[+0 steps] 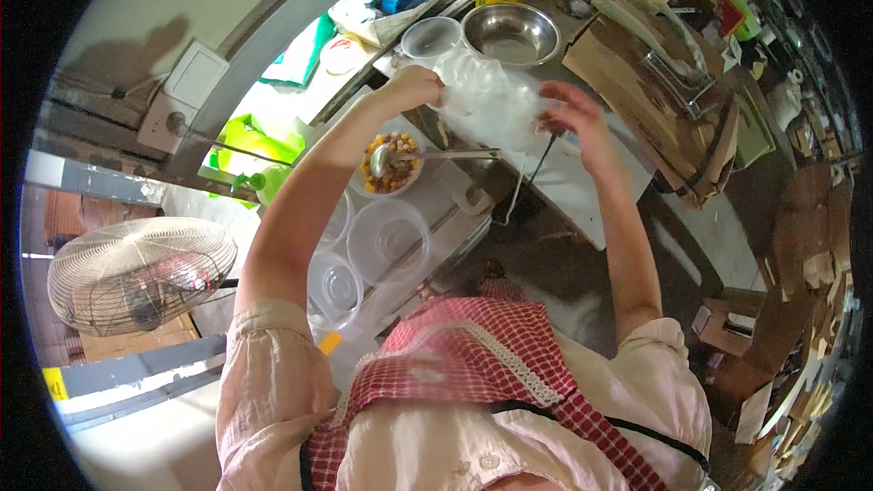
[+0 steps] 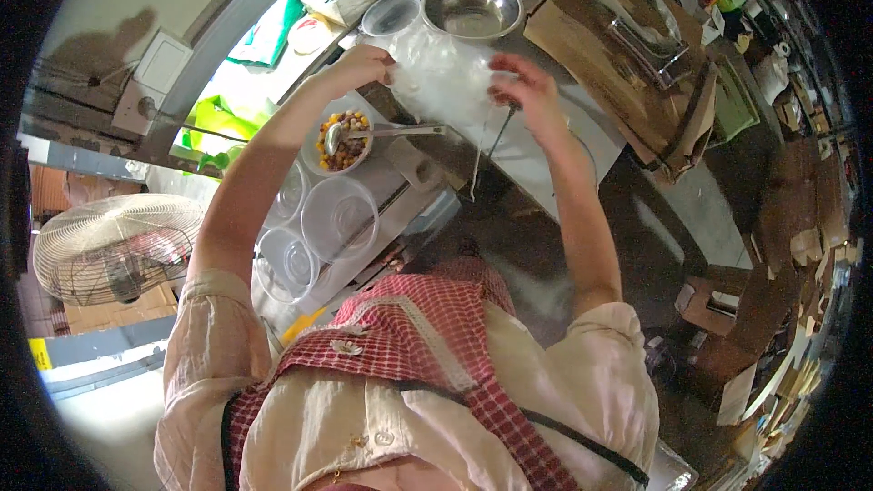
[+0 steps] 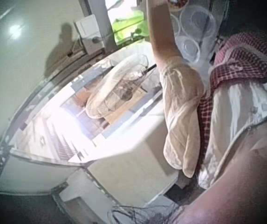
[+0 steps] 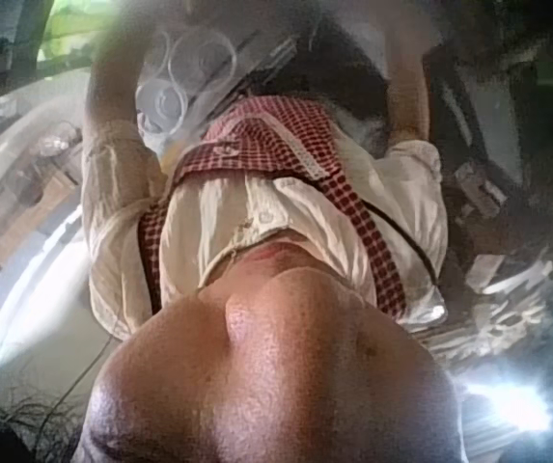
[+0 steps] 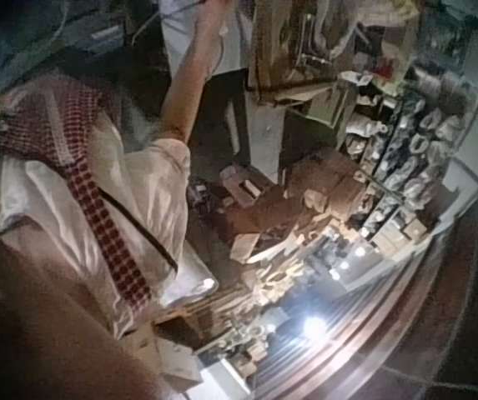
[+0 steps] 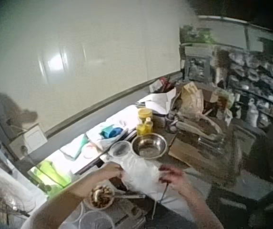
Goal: The person unpacks plastic containers and jars on a table, separates and arranges the bowls, and carries them across the room to place them on a counter next to food ingredients.
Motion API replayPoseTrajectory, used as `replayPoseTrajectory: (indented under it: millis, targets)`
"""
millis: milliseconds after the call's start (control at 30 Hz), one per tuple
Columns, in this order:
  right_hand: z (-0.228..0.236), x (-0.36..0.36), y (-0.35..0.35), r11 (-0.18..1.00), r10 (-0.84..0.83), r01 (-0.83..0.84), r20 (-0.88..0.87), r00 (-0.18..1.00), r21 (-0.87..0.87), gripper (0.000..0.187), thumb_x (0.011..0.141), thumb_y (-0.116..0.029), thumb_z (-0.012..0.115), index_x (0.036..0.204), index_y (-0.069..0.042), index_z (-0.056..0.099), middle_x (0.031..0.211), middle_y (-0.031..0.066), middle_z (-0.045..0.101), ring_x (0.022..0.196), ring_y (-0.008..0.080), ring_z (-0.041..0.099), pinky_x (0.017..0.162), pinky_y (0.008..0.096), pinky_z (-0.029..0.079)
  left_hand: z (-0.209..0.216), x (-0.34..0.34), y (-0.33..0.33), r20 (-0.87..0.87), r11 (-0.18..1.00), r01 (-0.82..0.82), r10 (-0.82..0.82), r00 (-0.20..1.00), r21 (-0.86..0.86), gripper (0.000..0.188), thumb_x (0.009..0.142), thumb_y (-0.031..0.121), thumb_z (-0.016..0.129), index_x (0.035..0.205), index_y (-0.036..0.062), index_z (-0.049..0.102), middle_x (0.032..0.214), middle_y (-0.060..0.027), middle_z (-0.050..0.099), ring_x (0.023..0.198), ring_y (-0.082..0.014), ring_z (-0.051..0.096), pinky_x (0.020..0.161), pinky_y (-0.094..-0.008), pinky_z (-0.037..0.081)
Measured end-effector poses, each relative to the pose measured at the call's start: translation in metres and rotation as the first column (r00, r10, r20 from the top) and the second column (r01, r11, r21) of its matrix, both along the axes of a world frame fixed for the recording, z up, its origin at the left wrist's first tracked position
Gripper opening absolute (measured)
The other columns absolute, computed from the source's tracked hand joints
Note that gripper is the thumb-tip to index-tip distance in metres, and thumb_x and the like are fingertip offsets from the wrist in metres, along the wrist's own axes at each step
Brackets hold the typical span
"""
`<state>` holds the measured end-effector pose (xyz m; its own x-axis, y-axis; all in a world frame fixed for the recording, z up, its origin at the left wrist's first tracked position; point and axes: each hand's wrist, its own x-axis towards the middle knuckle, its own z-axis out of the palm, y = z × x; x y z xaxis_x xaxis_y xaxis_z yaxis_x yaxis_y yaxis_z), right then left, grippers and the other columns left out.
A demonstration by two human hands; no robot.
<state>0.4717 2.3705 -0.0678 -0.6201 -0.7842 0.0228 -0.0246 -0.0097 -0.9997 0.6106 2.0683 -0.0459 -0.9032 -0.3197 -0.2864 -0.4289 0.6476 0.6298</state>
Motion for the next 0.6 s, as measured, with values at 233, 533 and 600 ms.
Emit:
replayPoseTrajectory:
  millis: [233, 533, 600]
  targets:
    - [-0.098, -0.042, 0.033, 0.694, 0.198, 0.566, -0.873, 0.445, 0.445, 0.062, 0.067, -0.025, 0.078, 0.126, -0.013, 0.065, 0.153, 0.0113, 0.037, 0.143, 0.0356, 0.029, 0.118, 0.0629, 0.020, -0.009, -0.053, 0.033, 0.354, 0.852, 0.307, -0.156, 0.922, -0.425, 0.029, 0.073, 0.023, 0.076, 0.099, 0.0127, 0.078, 0.094, -0.0116, 0.075, 0.091, -0.0256, 0.070, 0.084, -0.0376, 0.054]
    - [-0.095, -0.031, 0.087, 0.561, 0.201, 0.597, -0.794, 0.573, 0.573, 0.052, 0.067, -0.019, 0.080, 0.118, -0.015, 0.070, 0.150, 0.0089, 0.040, 0.145, 0.0358, 0.027, 0.118, 0.0684, 0.007, -0.013, -0.065, 0.066, 0.438, 0.841, 0.302, -0.087, 0.895, -0.450, 0.044, 0.080, 0.029, 0.075, 0.121, 0.0151, 0.073, 0.137, -0.0182, 0.059, 0.138, -0.0438, 0.038, 0.107, -0.0584, 0.035]
    - [-0.096, -0.033, 0.108, 0.517, 0.190, 0.625, -0.791, 0.582, 0.584, 0.053, 0.067, -0.018, 0.080, 0.120, -0.016, 0.069, 0.150, 0.0087, 0.040, 0.145, 0.0363, 0.026, 0.118, 0.0688, 0.007, -0.016, -0.065, 0.063, 0.392, 0.843, 0.277, -0.086, 0.916, -0.461, 0.041, 0.080, 0.028, 0.075, 0.119, 0.0163, 0.073, 0.135, -0.0165, 0.060, 0.136, -0.0418, 0.041, 0.105, -0.0588, 0.036]
